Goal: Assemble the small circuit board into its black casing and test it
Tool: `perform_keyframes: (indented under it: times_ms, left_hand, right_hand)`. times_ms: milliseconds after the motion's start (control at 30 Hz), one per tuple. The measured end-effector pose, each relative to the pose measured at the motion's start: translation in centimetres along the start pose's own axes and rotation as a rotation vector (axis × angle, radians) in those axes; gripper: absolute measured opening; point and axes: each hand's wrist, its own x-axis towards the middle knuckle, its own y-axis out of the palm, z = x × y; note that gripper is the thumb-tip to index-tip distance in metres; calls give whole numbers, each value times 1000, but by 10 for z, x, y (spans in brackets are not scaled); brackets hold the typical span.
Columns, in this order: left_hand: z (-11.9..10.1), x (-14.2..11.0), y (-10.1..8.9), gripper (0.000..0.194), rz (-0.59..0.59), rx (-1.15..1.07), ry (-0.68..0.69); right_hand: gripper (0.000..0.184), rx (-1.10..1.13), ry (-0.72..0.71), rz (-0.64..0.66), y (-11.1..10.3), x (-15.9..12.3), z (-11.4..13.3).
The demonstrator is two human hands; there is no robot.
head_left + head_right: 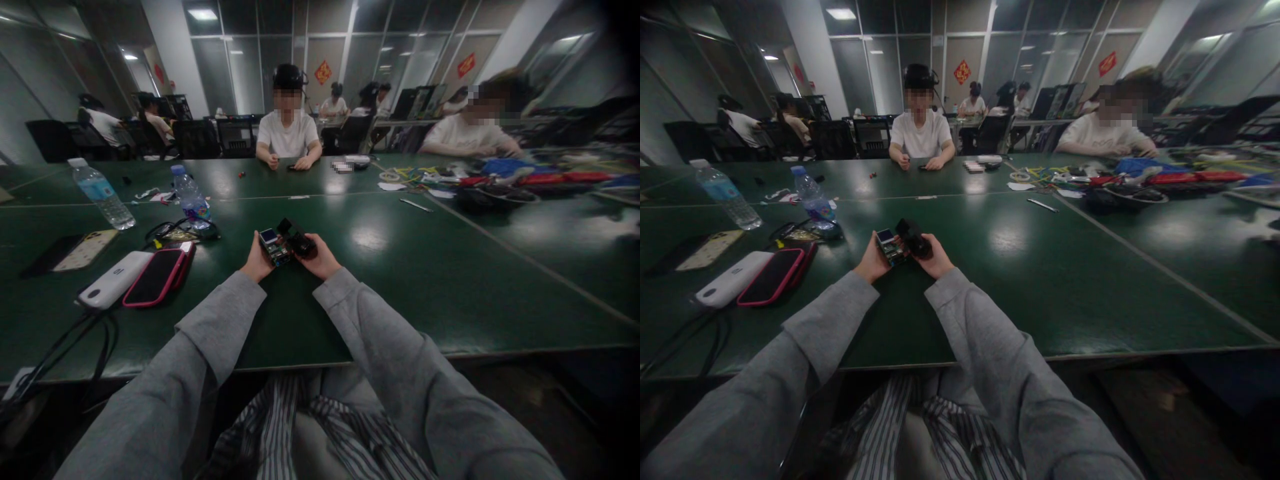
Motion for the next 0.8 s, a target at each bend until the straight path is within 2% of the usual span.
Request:
perform_keyframes:
  times_ms: [300, 467, 600, 800]
  left_hand:
    - [0, 1, 0, 63, -74, 54, -4]
    - [-1, 1, 0, 62, -88, 61, -3]
    - [0, 2, -2, 64, -41, 67, -2]
    - [0, 3, -2, 66, -8, 58, -2]
  right_hand:
    - [5, -132, -28, -6, 6, -2, -5]
    - [11, -264, -150, 41, 8, -4, -12]
    - [22, -346, -217, 53, 6, -3, -15]
    - [32, -573, -450, 35, 3, -1, -19]
